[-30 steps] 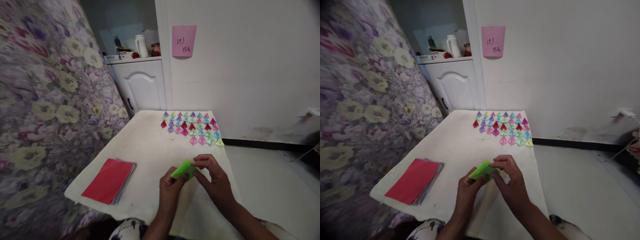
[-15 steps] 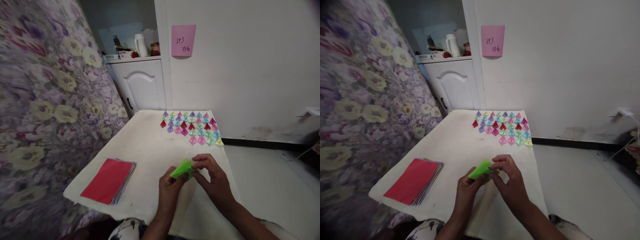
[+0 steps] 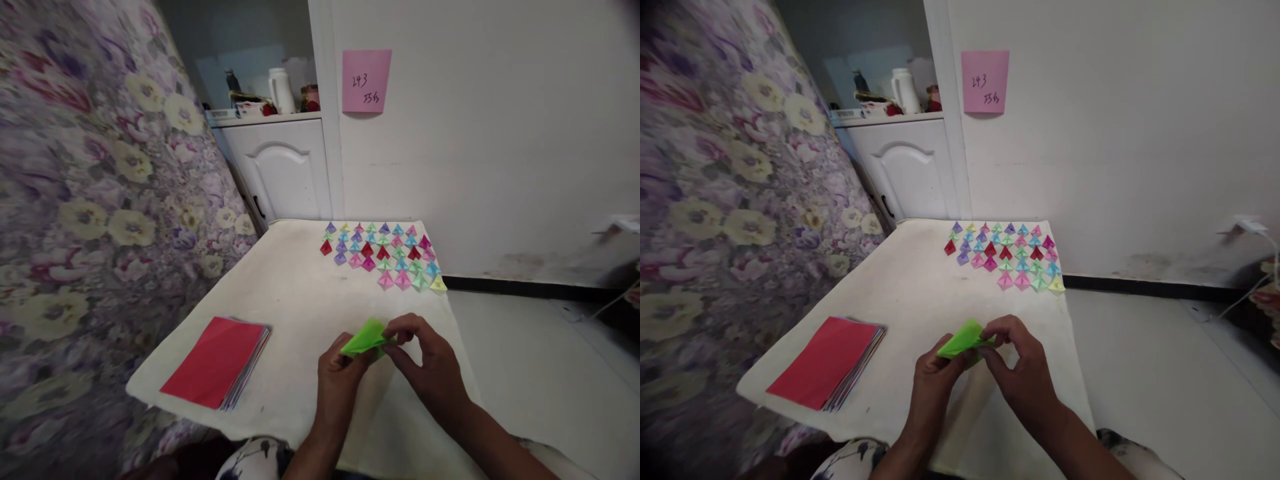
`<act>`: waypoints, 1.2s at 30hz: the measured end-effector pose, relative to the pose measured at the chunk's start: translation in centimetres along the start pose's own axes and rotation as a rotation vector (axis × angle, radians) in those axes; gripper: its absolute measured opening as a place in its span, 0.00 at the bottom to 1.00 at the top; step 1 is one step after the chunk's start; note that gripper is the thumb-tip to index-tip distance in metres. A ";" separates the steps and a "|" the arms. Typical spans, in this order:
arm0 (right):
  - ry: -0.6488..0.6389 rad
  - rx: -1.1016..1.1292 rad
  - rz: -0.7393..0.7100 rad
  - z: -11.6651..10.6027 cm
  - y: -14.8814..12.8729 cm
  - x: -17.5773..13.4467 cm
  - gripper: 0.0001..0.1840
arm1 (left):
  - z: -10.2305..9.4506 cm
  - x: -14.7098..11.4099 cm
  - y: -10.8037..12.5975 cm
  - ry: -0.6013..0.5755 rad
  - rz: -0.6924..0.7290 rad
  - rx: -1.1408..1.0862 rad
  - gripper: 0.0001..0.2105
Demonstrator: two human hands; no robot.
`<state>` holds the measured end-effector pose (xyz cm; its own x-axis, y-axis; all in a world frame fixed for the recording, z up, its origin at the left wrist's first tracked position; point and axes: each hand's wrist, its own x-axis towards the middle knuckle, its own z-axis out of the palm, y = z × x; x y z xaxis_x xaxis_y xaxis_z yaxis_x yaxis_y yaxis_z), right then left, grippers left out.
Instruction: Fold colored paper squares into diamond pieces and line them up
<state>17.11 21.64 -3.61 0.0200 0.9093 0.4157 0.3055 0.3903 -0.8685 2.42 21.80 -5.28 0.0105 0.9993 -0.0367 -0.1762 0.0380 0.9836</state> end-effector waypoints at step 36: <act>-0.147 -0.148 -0.169 1.3 2.4 0.0 0.14 | -0.1 -0.2 -1.0 -0.062 -0.283 -0.354 0.09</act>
<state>16.60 22.78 -6.08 -0.1785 0.8484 0.4984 0.4292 0.5230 -0.7364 2.49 21.56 -6.30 0.1638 0.9475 -0.2745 -0.4829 0.3197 0.8153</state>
